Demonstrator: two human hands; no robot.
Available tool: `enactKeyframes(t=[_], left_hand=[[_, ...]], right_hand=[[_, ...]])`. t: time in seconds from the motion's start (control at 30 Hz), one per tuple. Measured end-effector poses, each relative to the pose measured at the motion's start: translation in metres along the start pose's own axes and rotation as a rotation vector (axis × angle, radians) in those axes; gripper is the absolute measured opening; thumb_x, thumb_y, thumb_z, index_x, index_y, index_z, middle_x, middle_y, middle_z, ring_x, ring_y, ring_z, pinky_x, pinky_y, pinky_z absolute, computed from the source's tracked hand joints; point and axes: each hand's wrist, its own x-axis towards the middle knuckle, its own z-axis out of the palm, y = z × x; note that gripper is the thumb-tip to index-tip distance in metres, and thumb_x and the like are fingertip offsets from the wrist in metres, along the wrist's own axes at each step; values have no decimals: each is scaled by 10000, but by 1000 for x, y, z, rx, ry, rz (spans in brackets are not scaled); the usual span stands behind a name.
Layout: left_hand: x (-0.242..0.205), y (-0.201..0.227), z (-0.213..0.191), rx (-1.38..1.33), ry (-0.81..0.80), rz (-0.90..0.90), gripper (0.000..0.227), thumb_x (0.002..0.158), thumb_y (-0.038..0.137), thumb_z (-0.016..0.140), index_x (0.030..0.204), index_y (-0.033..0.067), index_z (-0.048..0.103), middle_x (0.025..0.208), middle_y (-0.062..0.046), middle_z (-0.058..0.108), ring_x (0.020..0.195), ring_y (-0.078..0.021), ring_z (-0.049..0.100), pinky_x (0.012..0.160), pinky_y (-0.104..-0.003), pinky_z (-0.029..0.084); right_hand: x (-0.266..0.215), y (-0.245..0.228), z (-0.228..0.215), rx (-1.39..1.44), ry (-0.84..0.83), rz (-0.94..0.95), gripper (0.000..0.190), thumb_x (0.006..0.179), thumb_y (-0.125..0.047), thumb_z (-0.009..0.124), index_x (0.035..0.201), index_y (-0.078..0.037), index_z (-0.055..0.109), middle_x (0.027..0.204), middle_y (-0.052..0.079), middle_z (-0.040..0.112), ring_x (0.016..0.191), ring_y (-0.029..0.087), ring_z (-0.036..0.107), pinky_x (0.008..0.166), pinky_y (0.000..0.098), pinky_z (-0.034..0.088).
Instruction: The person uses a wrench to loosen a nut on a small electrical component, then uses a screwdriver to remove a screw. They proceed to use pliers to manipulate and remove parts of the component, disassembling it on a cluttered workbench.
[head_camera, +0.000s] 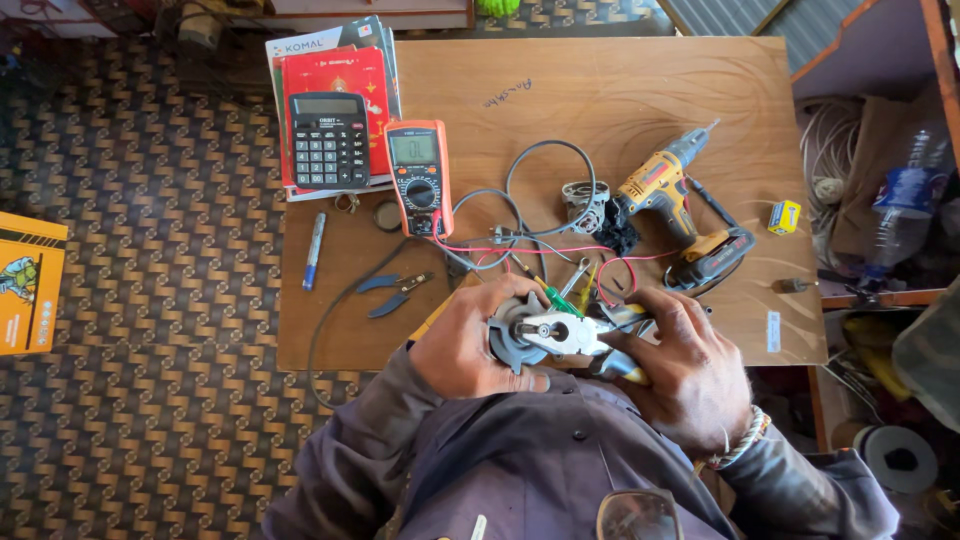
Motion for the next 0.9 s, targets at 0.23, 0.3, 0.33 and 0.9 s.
enactKeyframes(t=[0.23,0.3,0.33,0.9], left_hand=[[6,-12,37,600,507,138,746,718,263,938,1294,13,536,1133,-159,662,1033,-372,655,897,-439,517],[12,-16,42,805,679,224,740,712,215,882,1314,-5,511,1176,-193,645,1065,-391,646,933,-475,503],[14,-18,43,906,764,266,738,710,191,854,1324,-13,499,1197,-210,637,1082,-400,641,951,-493,496],[9,-11,24,348,407,68,700,692,189,943,1245,25,548,1090,-153,689,996,-301,699,879,-403,559]], right_hand=[[-1,-20,15,-12,-60,191,439,738,-399,809,1016,-72,718,1206,185,583,989,382,644,684,481,550],[3,-31,23,19,-84,274,438,770,-404,804,1009,-53,698,1186,183,593,976,388,653,682,486,546],[3,-36,25,48,-139,323,425,786,-409,797,1011,-62,699,1187,173,591,986,377,651,707,482,545],[8,-20,12,-26,-32,143,374,770,-361,796,1010,-82,729,1248,181,576,1032,364,641,723,459,552]])
